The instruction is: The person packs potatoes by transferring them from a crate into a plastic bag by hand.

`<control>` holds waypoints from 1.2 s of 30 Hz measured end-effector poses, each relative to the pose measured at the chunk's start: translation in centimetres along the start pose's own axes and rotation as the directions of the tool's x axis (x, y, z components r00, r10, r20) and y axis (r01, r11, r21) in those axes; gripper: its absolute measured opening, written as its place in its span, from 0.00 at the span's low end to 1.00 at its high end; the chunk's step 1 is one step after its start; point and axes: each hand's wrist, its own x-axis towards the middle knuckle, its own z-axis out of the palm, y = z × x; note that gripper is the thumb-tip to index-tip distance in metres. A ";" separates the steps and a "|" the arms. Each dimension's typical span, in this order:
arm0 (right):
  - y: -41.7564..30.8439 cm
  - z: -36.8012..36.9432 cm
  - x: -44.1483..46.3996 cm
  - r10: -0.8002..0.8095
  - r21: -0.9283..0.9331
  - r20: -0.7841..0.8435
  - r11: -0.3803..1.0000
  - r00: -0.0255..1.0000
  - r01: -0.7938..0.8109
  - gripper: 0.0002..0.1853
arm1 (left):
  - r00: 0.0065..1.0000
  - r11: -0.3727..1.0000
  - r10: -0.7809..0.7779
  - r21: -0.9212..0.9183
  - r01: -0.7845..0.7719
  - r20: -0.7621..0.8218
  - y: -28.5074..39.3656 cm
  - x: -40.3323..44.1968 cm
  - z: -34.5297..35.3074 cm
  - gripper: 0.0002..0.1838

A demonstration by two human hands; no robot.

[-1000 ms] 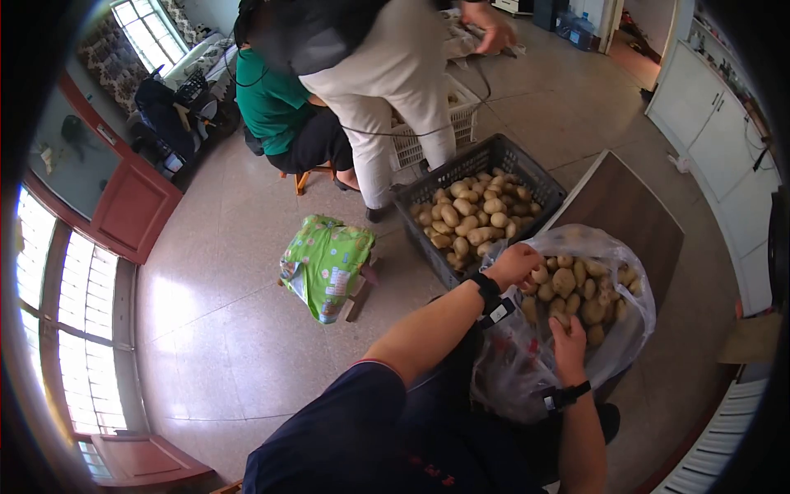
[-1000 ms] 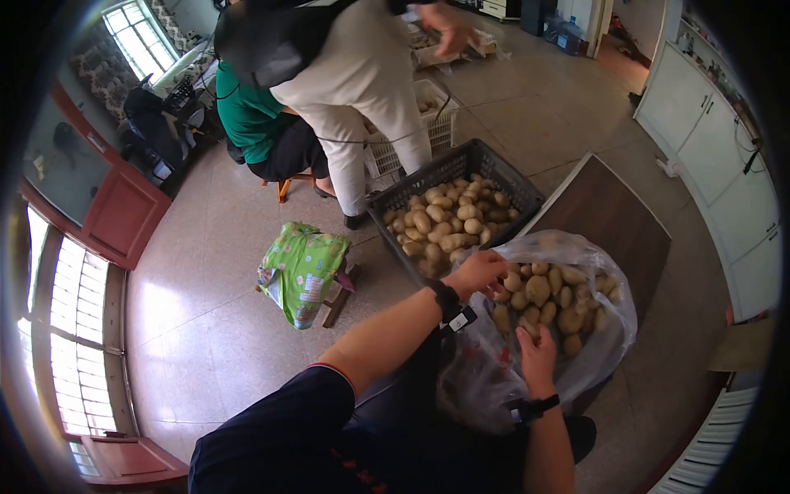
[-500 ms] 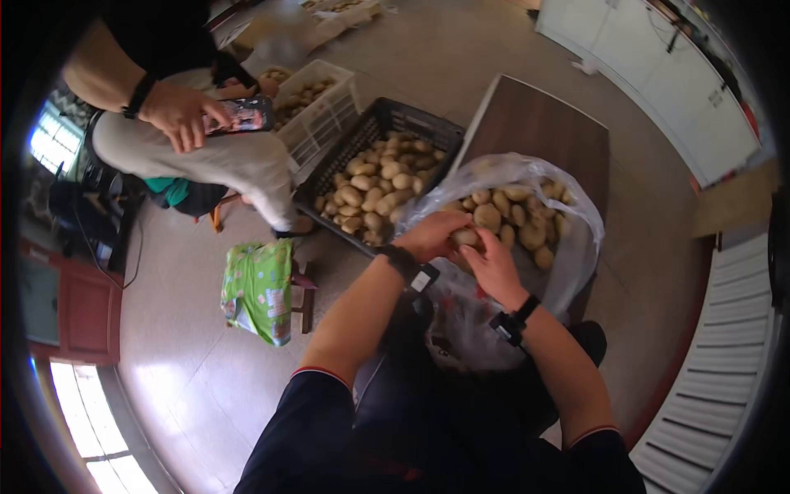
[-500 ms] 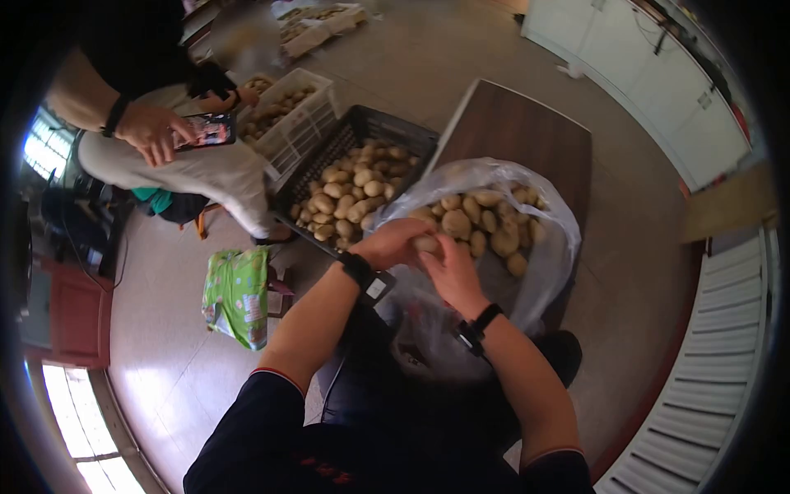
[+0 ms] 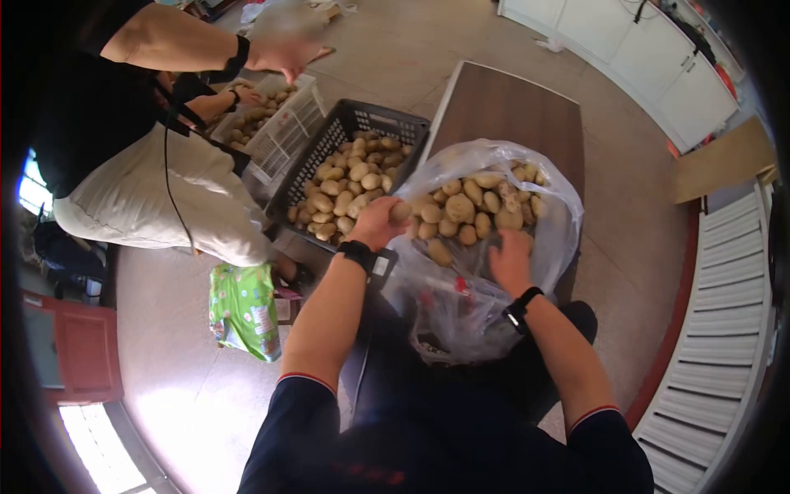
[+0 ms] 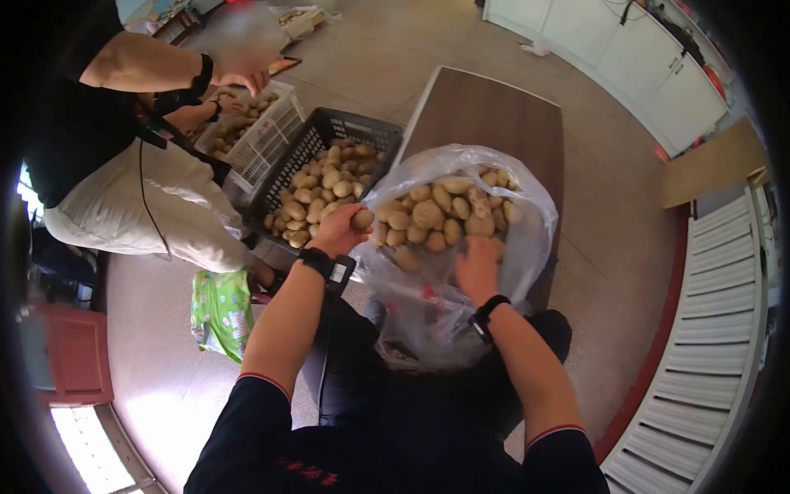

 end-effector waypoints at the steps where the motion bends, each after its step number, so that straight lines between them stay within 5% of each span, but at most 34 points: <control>1: 0.7 -0.3 0.5 0.024 -0.055 -0.018 0.998 1.000 -0.025 0.23 | 0.932 0.844 0.302 0.397 -0.359 0.200 -2.5 3.6 -3.7 0.12; 2: 1.4 -0.6 0.8 0.048 -0.111 -0.037 0.993 0.998 -0.052 0.23 | 0.737 0.427 0.564 0.632 -0.647 0.373 -4.9 7.0 -7.3 0.12; 6: 3.5 -0.8 0.7 0.054 -0.167 -0.071 0.984 0.996 -0.065 0.25 | 0.721 0.207 0.598 0.801 -0.562 0.351 -4.1 7.3 -8.0 0.15; 7: 3.9 -0.6 0.5 0.100 -0.176 -0.024 0.979 0.995 -0.103 0.25 | 0.903 0.840 0.430 0.374 -0.392 -0.020 -3.3 6.4 -7.0 0.21; 8: 4.4 -0.2 0.3 0.147 -0.188 0.022 0.972 0.989 -0.140 0.26 | 0.969 0.973 0.231 0.037 -0.229 -0.091 -2.6 5.4 -6.2 0.24; 9: 4.4 -0.2 0.2 0.145 -0.185 0.021 0.973 0.989 -0.139 0.26 | 0.987 0.942 0.021 -0.328 -0.072 -0.157 -2.6 5.4 -6.3 0.28; 12: 4.4 -0.5 -0.2 0.128 -0.243 0.071 0.964 0.989 -0.107 0.27 | 0.953 0.952 0.228 -0.158 -0.261 -0.201 -3.1 5.8 -7.3 0.30; 13: 4.2 -0.6 -0.3 0.189 -0.252 0.102 0.955 0.977 -0.158 0.27 | 0.885 0.883 0.423 0.306 -0.355 -0.194 -4.6 8.4 -10.0 0.29; 15: 3.6 -0.8 -0.5 0.249 -0.262 0.132 0.942 0.960 -0.208 0.27 | 0.804 0.613 0.587 0.701 -0.364 -0.095 -6.4 11.4 -12.9 0.29; 21: 3.0 -0.5 -1.8 0.199 -0.222 0.203 0.963 0.959 -0.153 0.28 | 0.709 0.744 0.639 0.474 -0.471 -0.299 -7.1 13.4 -15.3 0.27; 24: 2.5 -0.5 -2.1 0.171 -0.199 0.209 0.971 0.963 -0.130 0.29 | 0.687 0.581 0.699 0.718 -0.383 -0.200 -6.8 13.1 -15.1 0.25; 27: 2.7 0.0 -2.5 0.202 -0.185 0.226 0.969 0.953 -0.162 0.29 | 0.673 0.464 0.738 0.689 -0.557 0.048 -5.4 10.6 -13.1 0.12; 30: 2.9 0.1 -3.0 0.214 -0.159 0.231 0.971 0.949 -0.180 0.29 | 0.604 0.293 0.789 0.794 -0.532 0.114 -7.9 13.9 -15.7 0.09; 31: 2.7 -0.1 -3.0 0.229 -0.146 0.247 0.969 0.942 -0.197 0.29 | 0.767 0.668 0.634 0.569 -0.480 -0.097 -6.3 11.8 -13.3 0.10; 32: 2.6 -0.2 -3.1 0.246 -0.134 0.263 0.967 0.933 -0.217 0.28 | 0.899 0.952 0.302 0.057 -0.300 -0.316 -3.8 8.5 -9.7 0.11; 33: 2.7 0.0 -3.2 0.254 -0.139 0.263 0.965 0.931 -0.224 0.28 | 0.918 0.961 0.125 -0.184 -0.206 -0.376 -2.4 6.8 -7.6 0.12; 36: 2.9 0.3 -3.3 0.253 -0.041 0.211 0.967 0.944 -0.250 0.29 | 0.937 0.946 0.024 -0.295 -0.134 -0.347 -0.8 4.4 -4.3 0.15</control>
